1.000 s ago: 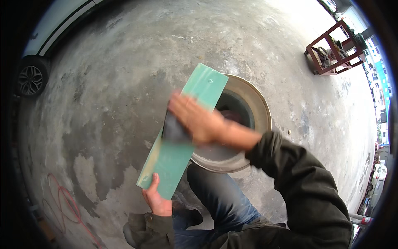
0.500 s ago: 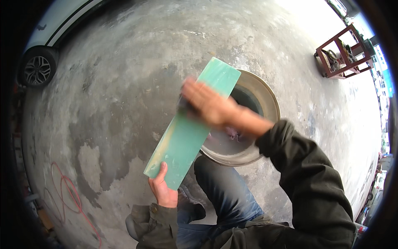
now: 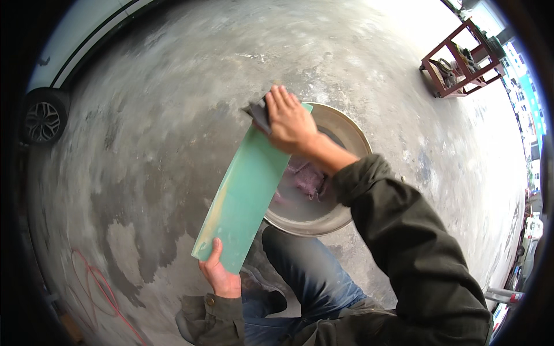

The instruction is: The person retrieves two sanding sponges from a box and proceeds to sand them against a wet sanding block placed over a bucket. The person repeatedly rubs the sponges on the block, occasionally dipping them in the water.

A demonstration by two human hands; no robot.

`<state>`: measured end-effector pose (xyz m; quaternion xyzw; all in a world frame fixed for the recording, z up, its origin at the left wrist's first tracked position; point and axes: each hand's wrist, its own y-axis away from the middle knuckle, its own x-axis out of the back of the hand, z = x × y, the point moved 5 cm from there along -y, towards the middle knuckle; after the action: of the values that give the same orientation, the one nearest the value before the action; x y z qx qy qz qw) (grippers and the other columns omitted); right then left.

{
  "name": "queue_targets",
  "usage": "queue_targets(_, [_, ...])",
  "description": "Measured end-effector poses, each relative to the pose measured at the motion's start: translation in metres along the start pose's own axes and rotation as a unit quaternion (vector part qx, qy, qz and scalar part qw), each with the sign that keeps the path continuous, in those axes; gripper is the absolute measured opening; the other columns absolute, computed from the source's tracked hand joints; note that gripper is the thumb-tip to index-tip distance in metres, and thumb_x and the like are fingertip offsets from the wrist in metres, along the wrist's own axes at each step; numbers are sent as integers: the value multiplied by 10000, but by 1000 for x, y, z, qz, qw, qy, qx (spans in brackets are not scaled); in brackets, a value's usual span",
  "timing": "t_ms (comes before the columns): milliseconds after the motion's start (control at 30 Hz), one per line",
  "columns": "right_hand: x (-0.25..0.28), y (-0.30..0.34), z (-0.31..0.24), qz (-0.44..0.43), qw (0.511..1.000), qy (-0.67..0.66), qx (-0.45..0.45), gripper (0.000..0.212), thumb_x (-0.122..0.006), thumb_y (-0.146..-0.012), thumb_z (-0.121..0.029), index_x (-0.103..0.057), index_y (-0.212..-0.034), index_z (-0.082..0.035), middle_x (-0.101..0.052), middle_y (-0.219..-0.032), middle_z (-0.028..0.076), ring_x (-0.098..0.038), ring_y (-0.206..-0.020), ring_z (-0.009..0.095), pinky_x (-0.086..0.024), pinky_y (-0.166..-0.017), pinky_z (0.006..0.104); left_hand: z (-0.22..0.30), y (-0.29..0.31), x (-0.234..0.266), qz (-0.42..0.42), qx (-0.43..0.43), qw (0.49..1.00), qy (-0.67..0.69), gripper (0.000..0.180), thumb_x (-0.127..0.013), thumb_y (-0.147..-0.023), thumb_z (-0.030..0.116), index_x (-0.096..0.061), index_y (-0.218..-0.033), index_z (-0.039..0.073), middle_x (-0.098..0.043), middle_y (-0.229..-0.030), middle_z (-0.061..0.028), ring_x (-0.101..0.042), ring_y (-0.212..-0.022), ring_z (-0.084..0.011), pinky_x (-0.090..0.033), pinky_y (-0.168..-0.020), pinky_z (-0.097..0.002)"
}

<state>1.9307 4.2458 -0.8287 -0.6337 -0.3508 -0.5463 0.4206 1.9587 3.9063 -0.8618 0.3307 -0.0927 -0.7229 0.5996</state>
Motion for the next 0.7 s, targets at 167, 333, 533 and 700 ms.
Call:
queue_targets(167, [4, 22, -27, 21, 998, -26, 58, 662, -413, -907, -210, -346, -1455, 156, -354, -1536, 318, -316, -1467, 414, -231, -1219, 475, 6, 5, -2, 8, -7, 1000, -4, 403, -603, -982, 93, -533, -1345, -70, -600, -1304, -153, -605, -1155, -270, -499, -978, -400])
queue_targets(333, [-7, 7, -25, 19, 993, 113, 21, 681, -443, -935, -327, -404, -1425, 145, -403, -1514, 297, -362, -1441, 399, -242, -1207, 479, 4, 3, 1, 31, 7, 999, -15, 409, -611, -977, 94, -534, -1345, -68, -600, -1301, -152, -604, -1155, -267, -502, -970, -399])
queue_targets(533, [6, -6, -19, 37, 997, 70, 23, 674, -461, -993, -426, -463, -1366, 135, -480, -1447, 285, -396, -1411, 389, -265, -1190, 485, 4, 3, -3, 15, -4, 1000, -10, 417, -617, -974, 93, -531, -1352, -62, -597, -1306, -153, -602, -1158, -264, -502, -971, -396])
queue_targets(700, [10, -17, -1, 13, 998, -60, 7, 580, -490, -920, -296, -506, -1294, 147, -538, -1332, 280, -482, -1281, 383, -288, -1151, 519, 1, 0, -6, 6, -11, 1000, 3, 430, -658, -946, 87, -549, -1330, -73, -606, -1292, -157, -607, -1136, -264, -502, -954, -389])
